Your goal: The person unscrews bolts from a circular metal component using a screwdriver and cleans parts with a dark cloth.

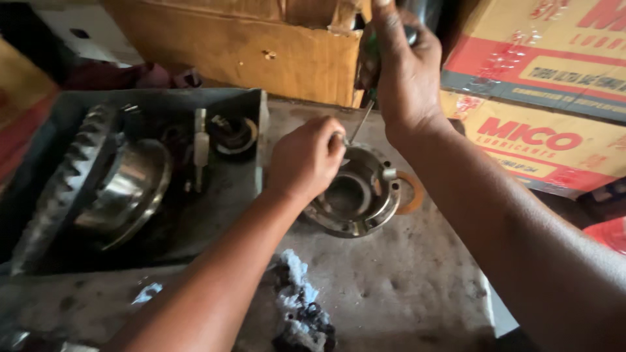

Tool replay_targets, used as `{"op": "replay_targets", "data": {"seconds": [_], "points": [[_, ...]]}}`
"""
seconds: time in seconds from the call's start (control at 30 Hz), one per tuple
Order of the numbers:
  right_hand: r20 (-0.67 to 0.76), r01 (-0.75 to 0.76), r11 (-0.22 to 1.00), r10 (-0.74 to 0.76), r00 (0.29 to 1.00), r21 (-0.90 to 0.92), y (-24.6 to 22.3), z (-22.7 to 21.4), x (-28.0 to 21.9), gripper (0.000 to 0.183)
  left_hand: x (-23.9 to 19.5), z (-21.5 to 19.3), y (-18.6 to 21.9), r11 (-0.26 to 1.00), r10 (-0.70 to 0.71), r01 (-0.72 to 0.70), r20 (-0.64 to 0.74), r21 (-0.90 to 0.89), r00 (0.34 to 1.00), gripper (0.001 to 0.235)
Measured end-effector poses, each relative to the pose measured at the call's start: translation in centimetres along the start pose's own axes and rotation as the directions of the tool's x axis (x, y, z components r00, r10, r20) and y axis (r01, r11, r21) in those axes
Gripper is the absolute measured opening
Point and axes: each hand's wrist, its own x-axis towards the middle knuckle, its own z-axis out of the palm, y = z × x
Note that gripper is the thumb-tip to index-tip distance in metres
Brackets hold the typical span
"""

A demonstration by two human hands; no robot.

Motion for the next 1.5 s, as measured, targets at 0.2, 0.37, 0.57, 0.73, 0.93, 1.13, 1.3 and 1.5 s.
{"op": "replay_targets", "data": {"seconds": [0.2,0.37,0.57,0.73,0.93,1.13,1.3,1.5], "points": [[-0.023,0.093,0.992,-0.092,0.996,0.080,-3.8,-0.2,1.3,0.034,2.2,-2.1,0.7,0.992,-0.022,0.000,-0.175,-0.128,0.984,0.008],[0.009,0.191,0.978,-0.191,0.982,-0.086,-5.2,0.2,0.9,0.033,2.0,-1.7,-1.1,0.998,-0.030,0.020,-0.190,-0.051,0.981,0.009],[0.034,0.000,0.885,-0.017,0.999,0.466,-7.5,-1.5,2.9,0.034,0.9,-0.6,-4.8,0.959,-0.205,0.186,0.072,0.213,0.976,0.014],[0.166,-0.005,0.896,0.088,0.982,-0.444,-5.6,-0.7,2.0,0.025,1.2,-0.8,-4.7,0.947,-0.262,0.242,0.069,0.209,0.963,0.018],[0.170,0.045,0.228,0.563,0.808,-0.973,-0.2,0.4,-1.9,0.058,1.6,-2.1,-4.1,0.928,-0.348,0.313,0.173,0.202,0.921,0.017],[0.327,0.233,0.233,0.559,0.762,-0.944,2.7,-1.4,-2.4,0.061,1.4,-2.1,-4.2,0.958,-0.241,0.210,0.152,0.194,0.959,0.020],[0.142,0.111,0.088,0.612,0.778,-0.990,3.0,-0.8,-2.8,0.038,1.1,-2.0,-4.0,0.953,-0.255,0.220,0.164,0.206,0.953,0.019],[0.126,0.158,-0.001,0.602,0.788,-0.987,2.8,-0.7,-2.4,0.039,1.0,-2.2,-3.9,0.981,-0.159,0.137,0.168,0.134,0.973,0.022]]}}
